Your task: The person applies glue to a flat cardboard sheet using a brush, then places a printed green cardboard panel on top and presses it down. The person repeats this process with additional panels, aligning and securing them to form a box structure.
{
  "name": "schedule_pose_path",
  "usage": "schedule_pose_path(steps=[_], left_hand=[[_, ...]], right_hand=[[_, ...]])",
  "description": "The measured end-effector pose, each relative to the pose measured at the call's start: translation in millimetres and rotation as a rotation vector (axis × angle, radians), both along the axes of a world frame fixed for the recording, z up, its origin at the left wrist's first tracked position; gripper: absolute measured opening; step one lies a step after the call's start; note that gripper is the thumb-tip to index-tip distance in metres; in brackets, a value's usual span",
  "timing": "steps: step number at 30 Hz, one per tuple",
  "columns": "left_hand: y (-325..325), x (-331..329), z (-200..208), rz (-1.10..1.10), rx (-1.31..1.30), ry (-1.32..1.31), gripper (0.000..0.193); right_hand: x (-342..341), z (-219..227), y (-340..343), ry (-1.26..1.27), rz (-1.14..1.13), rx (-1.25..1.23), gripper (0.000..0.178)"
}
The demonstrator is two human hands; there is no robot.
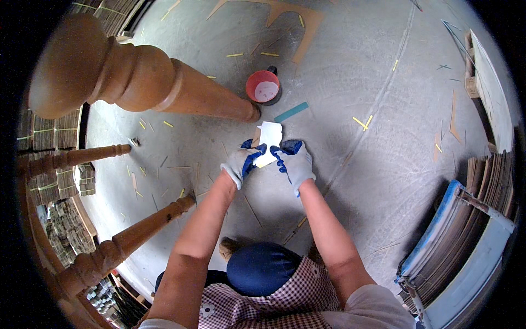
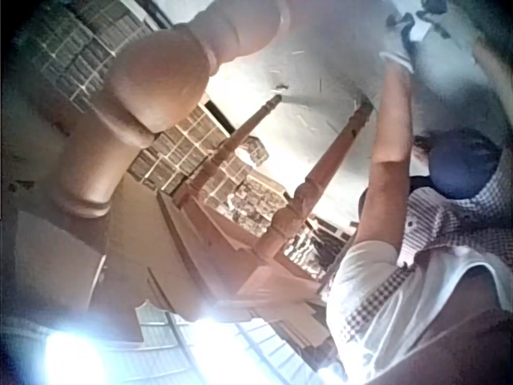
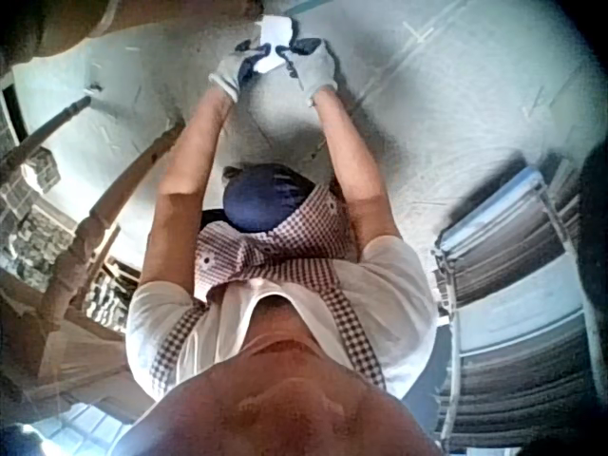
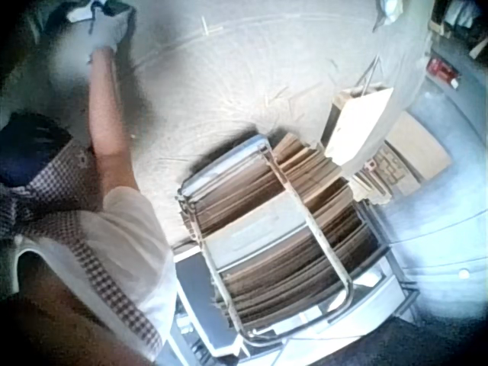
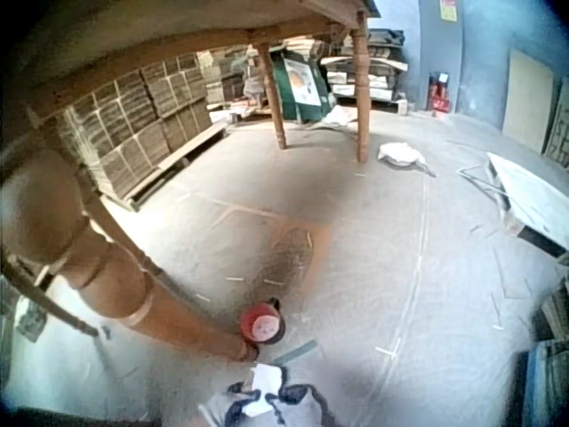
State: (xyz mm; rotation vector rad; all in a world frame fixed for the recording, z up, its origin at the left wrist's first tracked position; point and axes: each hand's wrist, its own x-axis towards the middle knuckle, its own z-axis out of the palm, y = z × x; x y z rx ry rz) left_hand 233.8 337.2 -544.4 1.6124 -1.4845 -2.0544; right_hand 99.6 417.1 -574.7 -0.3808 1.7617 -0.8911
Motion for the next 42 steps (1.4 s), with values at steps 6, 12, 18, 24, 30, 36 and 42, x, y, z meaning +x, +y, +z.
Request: schedule_pose_path(steps=[6,12,18,24,30,36,42], left_hand=[[-11.1,-4.6,25.7,-0.269,-0.054,-0.247,0.052],[-35.5,4.0,0.4,0.158,-0.64,-0.152,0.069],[-58.9,-2.0,46.7,-0.501,-1.127,-0.456,0.049],[-46.7,-20.8,61.7,0.088,-0.685,-0.054,0.04],[-48.2,-28.8,74.8,0.092,-0.683,-0.199,0.043],[-52.0,-29.3,62.6,0.119,-0.602,-0.025,0.048],[-50.8,1.8,42.2,-0.043,-0.846,-0.188,0.05]], right_hand=[[-13.4,5.2,-5.9,-0.313,0.111,-0.143,0.018],[-17.1,-5.8,-45.7,0.031,0.133,-0.004,0.013],[7.4,-75.4,-75.3,0.424,0.093,0.011,0.017],[28.3,-31.9,-91.9,0.556,0.046,0.094,0.027],[5.4,-26.0,-94.8,0.316,0.28,0.051,0.028],[2.5,-109.4,-95.9,-0.027,0.195,-0.011,0.015],[27.5,-42.3,-91.8,0.598,0.351,-0.055,0.032]])
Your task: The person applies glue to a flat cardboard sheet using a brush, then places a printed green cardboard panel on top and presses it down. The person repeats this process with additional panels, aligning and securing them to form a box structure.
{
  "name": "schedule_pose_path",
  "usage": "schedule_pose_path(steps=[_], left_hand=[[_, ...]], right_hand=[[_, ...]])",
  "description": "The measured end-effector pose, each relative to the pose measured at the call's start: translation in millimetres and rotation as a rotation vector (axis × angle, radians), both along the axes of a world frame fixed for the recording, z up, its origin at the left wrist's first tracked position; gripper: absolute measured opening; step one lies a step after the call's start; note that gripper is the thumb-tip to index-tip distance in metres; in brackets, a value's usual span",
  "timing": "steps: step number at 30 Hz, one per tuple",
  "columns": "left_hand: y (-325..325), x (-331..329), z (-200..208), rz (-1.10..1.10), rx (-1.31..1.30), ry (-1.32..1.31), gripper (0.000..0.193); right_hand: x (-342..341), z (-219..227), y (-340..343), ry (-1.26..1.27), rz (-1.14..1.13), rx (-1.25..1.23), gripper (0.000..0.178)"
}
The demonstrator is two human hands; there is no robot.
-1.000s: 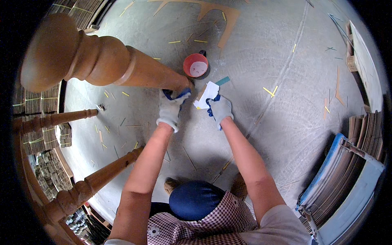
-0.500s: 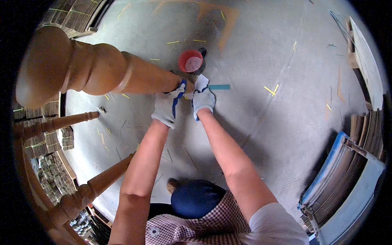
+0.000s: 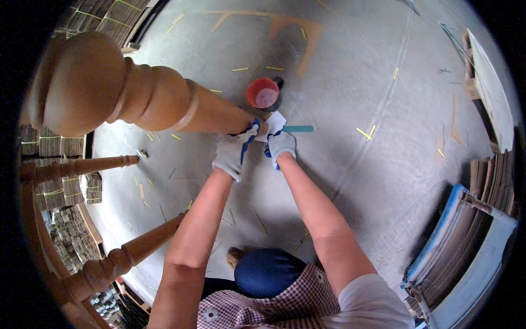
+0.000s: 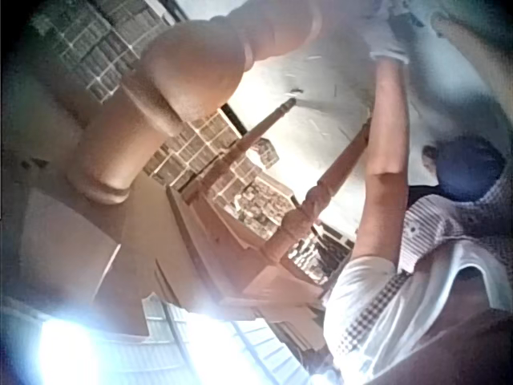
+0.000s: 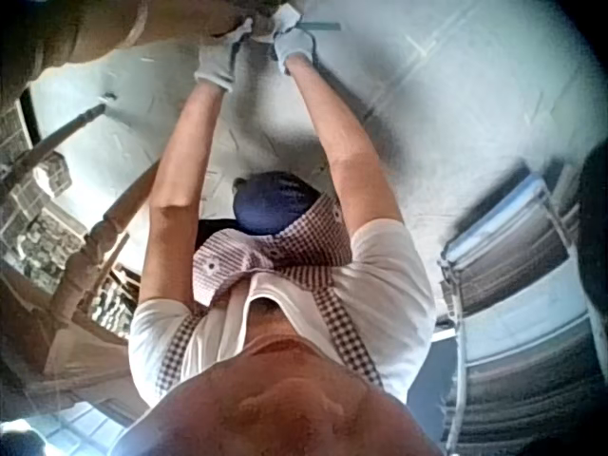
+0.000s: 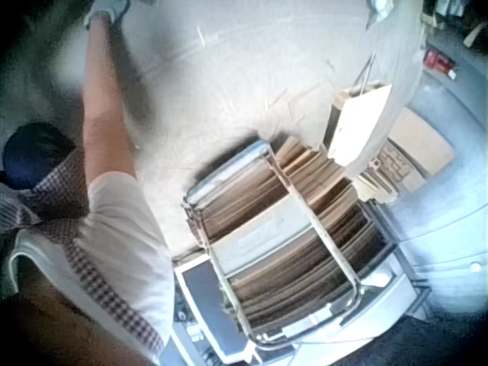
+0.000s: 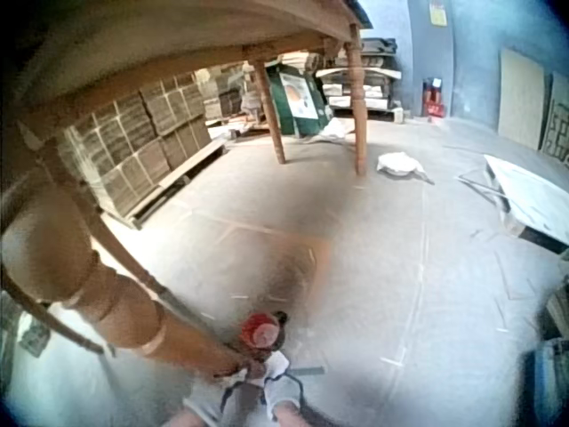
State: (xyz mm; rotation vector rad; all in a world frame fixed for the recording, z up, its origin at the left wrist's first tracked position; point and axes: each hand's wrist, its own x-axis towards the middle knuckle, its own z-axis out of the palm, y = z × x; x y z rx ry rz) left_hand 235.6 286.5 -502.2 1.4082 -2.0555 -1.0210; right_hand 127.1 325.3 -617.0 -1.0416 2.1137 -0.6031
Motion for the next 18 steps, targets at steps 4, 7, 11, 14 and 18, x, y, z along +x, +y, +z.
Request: schedule_pose_path(steps=[4,7,11,14,18], left_hand=[[1.3,-18.4,5.6,-0.033,0.022,-0.048,0.053],[7.3,-3.4,-7.8,0.116,0.089,-0.117,0.034],[-5.0,-75.1,-89.0,-0.056,-0.318,-0.463,0.037],[-3.2,-55.1,-12.1,0.106,0.138,-0.48,0.047],[21.5,2.1,-21.8,0.162,0.331,-0.313,0.051]], right_hand=[[-22.8,-5.4,-11.6,-0.017,0.054,0.191,0.033],[-10.7,5.6,-14.1,0.083,0.188,0.191,0.036],[-122.5,-136.6,-2.3,0.401,0.104,0.059,0.045],[-56.4,-106.3,3.4,0.194,0.4,0.039,0.039],[3.1,-64.6,10.6,0.078,0.401,-0.087,0.032]])
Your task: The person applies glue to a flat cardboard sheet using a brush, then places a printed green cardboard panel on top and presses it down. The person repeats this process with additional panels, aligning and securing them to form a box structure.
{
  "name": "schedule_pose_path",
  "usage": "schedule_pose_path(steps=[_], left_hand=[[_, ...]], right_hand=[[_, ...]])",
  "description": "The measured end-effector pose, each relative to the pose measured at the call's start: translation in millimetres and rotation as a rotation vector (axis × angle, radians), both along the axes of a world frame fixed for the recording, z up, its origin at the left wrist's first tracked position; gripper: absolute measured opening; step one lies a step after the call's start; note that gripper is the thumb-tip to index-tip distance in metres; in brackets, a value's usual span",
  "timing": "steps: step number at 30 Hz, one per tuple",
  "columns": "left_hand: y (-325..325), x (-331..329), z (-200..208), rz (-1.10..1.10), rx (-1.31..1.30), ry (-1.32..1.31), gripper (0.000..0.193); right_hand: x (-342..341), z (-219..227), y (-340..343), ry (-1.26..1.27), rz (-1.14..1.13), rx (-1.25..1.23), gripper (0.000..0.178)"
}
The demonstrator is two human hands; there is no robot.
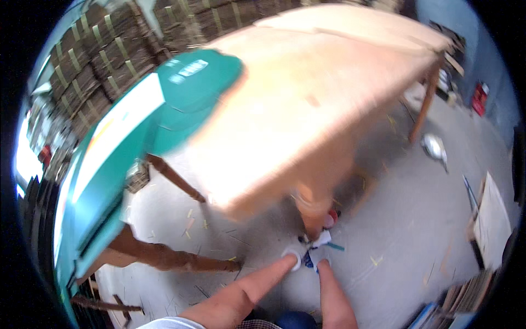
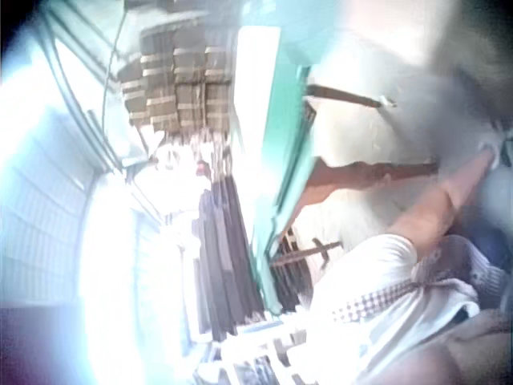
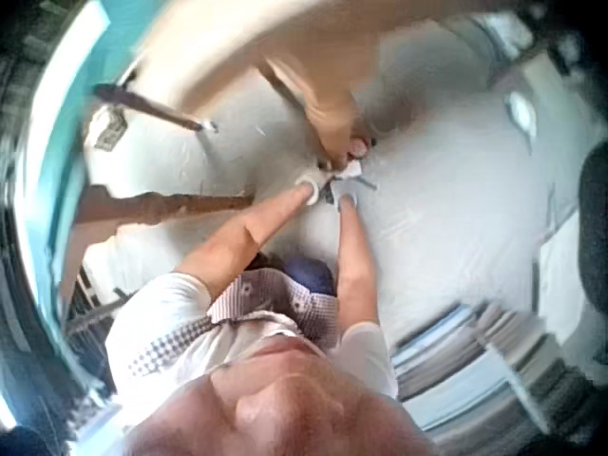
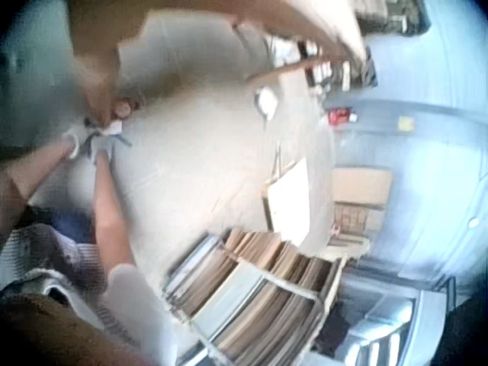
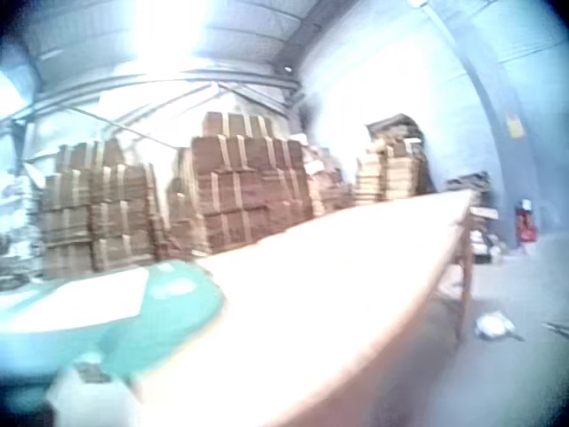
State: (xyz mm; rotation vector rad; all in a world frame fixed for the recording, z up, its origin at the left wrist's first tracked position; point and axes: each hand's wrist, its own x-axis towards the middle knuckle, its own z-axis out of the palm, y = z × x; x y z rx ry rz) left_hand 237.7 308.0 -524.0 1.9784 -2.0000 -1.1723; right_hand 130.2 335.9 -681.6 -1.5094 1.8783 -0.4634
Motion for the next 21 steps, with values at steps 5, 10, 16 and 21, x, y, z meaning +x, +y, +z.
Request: schedule_pose_path(steps=[5,10,16,21], left_hand=[[56.9,-6.8,85.5,0.286,0.169,0.193,0.043],[157.0,30.6,132.4,0.357,0.267,0.261,0.043],[229.6,43.1,339.5,-0.053,0.32,0.451,0.042],[196.1,55.3,472.7,0.025,0.147,0.643,0.05]], right_hand=[[-26.7,34.9,6.2,-0.269,-0.076,0.222,0.027],[2.0,162.0,88.4,-0.08,0.226,0.171,0.03],[-18.6,336.1,167.5,-0.344,0.223,0.685,0.025],[-52.8,402.5,162.3,-0.041,0.932,0.063,0.033]])
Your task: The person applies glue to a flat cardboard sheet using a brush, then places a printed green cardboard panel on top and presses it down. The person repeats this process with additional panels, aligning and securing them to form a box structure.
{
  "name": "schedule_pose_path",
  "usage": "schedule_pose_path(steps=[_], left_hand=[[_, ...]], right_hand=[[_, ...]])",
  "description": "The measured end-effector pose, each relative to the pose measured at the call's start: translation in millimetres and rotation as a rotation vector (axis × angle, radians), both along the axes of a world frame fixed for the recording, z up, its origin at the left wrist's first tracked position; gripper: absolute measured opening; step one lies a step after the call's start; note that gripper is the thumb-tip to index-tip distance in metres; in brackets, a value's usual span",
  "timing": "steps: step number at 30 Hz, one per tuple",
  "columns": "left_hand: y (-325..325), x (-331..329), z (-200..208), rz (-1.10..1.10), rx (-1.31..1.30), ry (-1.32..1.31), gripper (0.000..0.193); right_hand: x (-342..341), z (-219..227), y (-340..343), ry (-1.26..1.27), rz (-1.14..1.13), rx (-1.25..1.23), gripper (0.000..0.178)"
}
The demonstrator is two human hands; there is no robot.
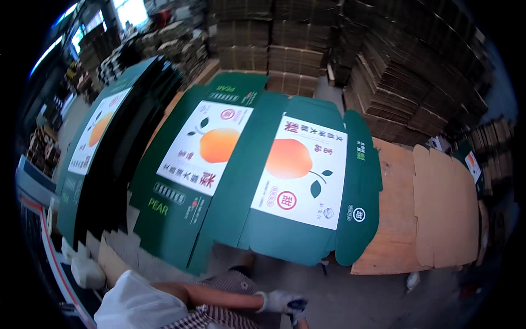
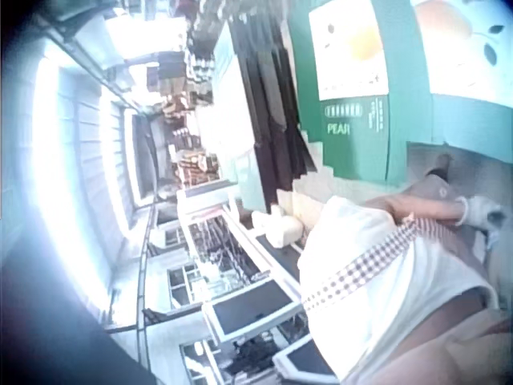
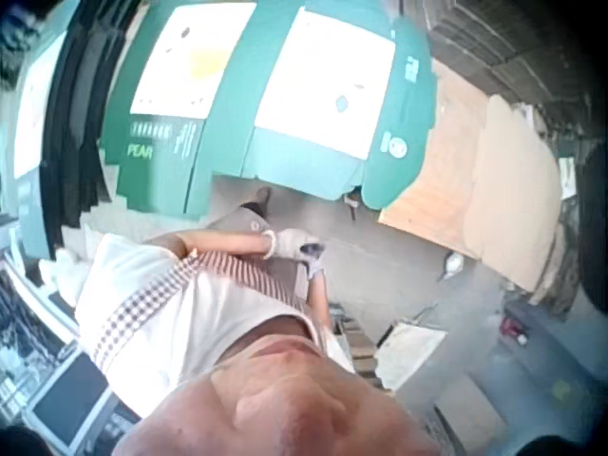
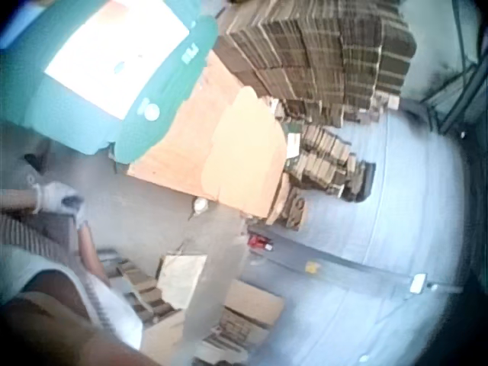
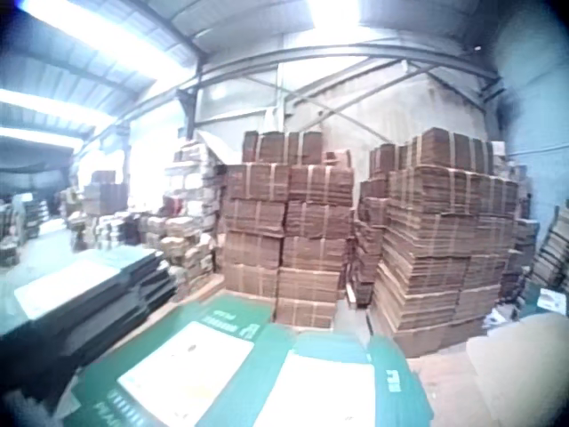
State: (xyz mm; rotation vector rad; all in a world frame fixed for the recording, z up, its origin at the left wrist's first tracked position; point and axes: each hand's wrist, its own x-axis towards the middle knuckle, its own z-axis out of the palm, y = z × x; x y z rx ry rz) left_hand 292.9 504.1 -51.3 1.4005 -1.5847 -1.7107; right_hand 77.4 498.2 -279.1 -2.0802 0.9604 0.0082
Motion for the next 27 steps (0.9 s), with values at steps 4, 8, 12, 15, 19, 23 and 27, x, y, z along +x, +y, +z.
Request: schedule_pose_path(steps=[4,8,12,15,19,23,27], left_hand=[[-20.9,52.7,77.8,0.323,-0.274,0.045,0.051],[11.1,157.6,108.8,0.893,-0.488,-0.338,0.054],[104.5,263.8,87.2,1.445,-0.117,-1.097,0.058],[173.7,304.8,73.1,1.572,0.625,-1.298,0.061],[192.9,316.6,74.2,1.458,0.882,-1.195,0.06],[199.3,306.8,76.6,1.396,0.856,-1.235,0.055],[192.8,288.4,86.5,1.367,0.927,-1.21,0.056]], right_hand=[[57.1,95.8,-24.2,-0.091,-0.145,-0.052,0.033],[109.5,204.6,-79.2,-0.036,-0.87,0.929,0.028],[107.9,200.4,-110.2,-0.205,-1.024,0.817,0.026],[128.2,230.3,-121.2,-0.154,-1.008,0.847,0.031],[127.6,237.2,-137.0,-0.12,-0.909,0.806,0.03],[135.2,245.5,-152.1,-0.036,-0.833,0.742,0.025],[134.8,246.0,-173.1,0.064,-0.755,0.704,0.021]])
